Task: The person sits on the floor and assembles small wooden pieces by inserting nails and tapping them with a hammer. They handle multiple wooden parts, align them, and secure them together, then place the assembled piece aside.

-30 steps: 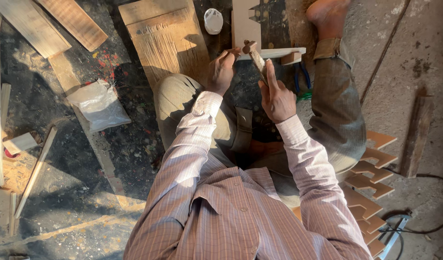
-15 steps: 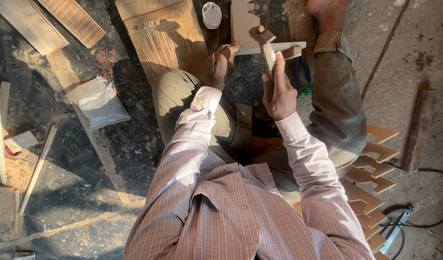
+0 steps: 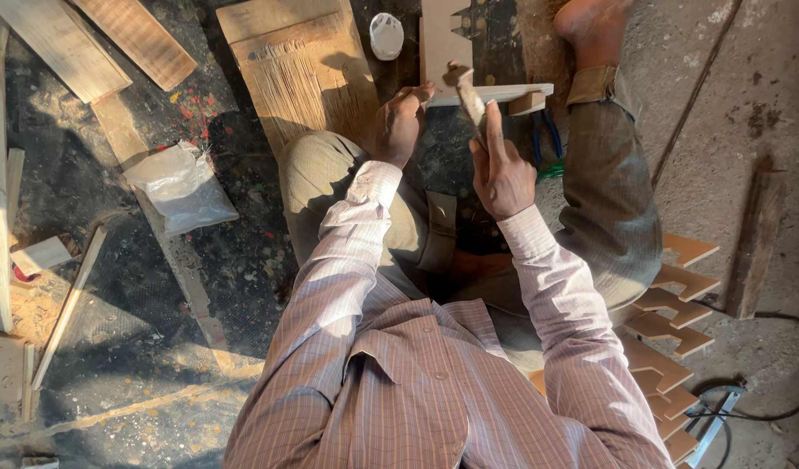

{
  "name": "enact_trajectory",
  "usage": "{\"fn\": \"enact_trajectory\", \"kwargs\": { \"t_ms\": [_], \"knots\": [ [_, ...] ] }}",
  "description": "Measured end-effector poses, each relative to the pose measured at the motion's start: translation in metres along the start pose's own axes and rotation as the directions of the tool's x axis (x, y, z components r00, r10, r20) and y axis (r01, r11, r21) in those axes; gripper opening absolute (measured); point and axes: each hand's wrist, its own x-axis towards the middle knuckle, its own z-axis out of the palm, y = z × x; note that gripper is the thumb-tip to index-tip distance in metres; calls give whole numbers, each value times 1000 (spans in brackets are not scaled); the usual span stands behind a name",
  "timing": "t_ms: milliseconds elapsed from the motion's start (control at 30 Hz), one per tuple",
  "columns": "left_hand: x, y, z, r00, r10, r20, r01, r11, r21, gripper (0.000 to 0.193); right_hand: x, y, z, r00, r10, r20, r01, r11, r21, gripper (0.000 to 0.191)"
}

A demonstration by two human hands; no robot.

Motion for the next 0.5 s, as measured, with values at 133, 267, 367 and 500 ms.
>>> {"fn": "enact_trajectory", "kwargs": {
  "t_ms": [133, 267, 367, 500],
  "knots": [
    [3, 1, 1, 960, -260, 106, 278, 932, -232, 16, 3, 1, 0, 1000, 14, -28, -12, 999, 46, 62],
    [6, 1, 1, 1000, 26, -15, -27, 997, -73, 29, 9, 1, -2, 961, 133, 243, -85, 976, -201, 66],
    [7, 1, 1, 999, -40, -22, 39, 998, -49, 20, 9, -1, -3, 983, -59, -171, 72, 995, 71, 61],
    [13, 3, 1, 895, -417, 155, 442, 789, -426, 21, 13, -1, -1, 995, 61, 85, -54, 996, -73, 64]
  ]
}}
